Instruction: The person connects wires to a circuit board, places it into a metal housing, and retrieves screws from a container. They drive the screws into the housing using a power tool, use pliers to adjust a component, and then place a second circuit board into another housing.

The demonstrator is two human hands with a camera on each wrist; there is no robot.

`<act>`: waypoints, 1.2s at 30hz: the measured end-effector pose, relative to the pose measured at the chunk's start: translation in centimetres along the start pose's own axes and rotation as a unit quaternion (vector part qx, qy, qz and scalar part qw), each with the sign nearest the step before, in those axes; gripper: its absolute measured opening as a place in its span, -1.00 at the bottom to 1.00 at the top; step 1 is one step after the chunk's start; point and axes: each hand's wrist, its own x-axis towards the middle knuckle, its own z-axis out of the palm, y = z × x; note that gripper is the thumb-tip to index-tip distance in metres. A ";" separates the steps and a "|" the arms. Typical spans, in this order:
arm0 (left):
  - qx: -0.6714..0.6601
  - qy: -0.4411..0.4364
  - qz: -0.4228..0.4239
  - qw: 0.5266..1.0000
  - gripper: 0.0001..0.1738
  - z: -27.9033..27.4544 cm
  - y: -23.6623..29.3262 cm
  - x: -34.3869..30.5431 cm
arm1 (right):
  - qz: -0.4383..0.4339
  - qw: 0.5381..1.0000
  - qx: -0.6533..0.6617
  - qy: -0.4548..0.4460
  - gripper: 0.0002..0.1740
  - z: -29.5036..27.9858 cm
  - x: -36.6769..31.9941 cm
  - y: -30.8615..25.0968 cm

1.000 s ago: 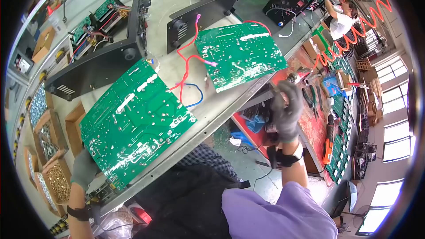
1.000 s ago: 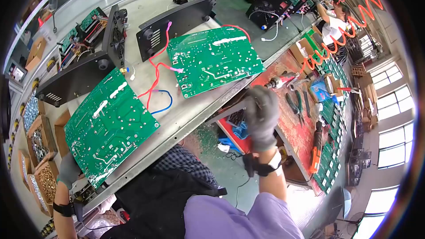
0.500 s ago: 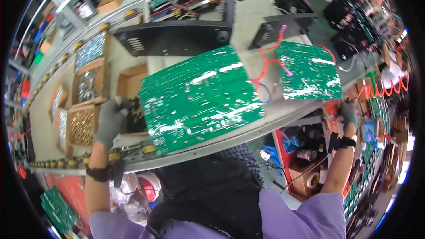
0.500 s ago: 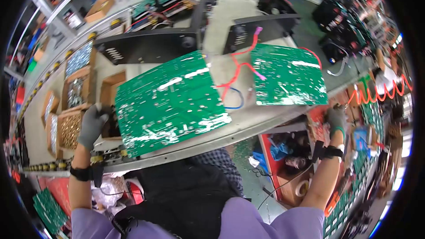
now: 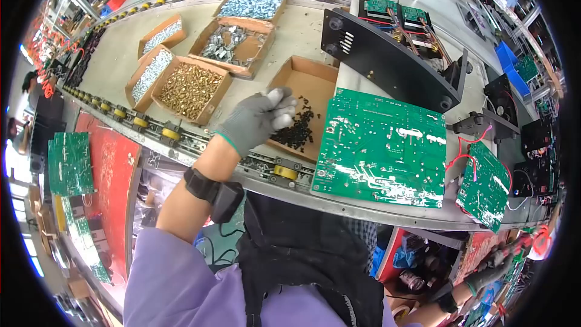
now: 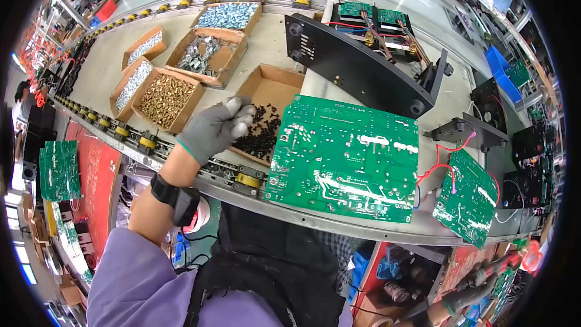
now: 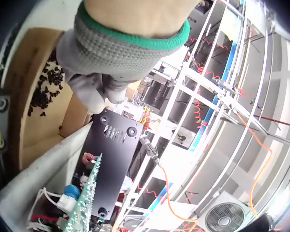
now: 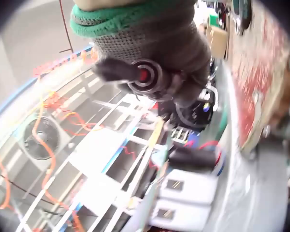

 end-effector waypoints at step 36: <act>-0.141 -0.093 -0.081 0.982 -0.50 5.5 -3.8 -5.7 | -0.166 0.762 0.349 -0.520 -0.56 41.0 -24.1 -5.2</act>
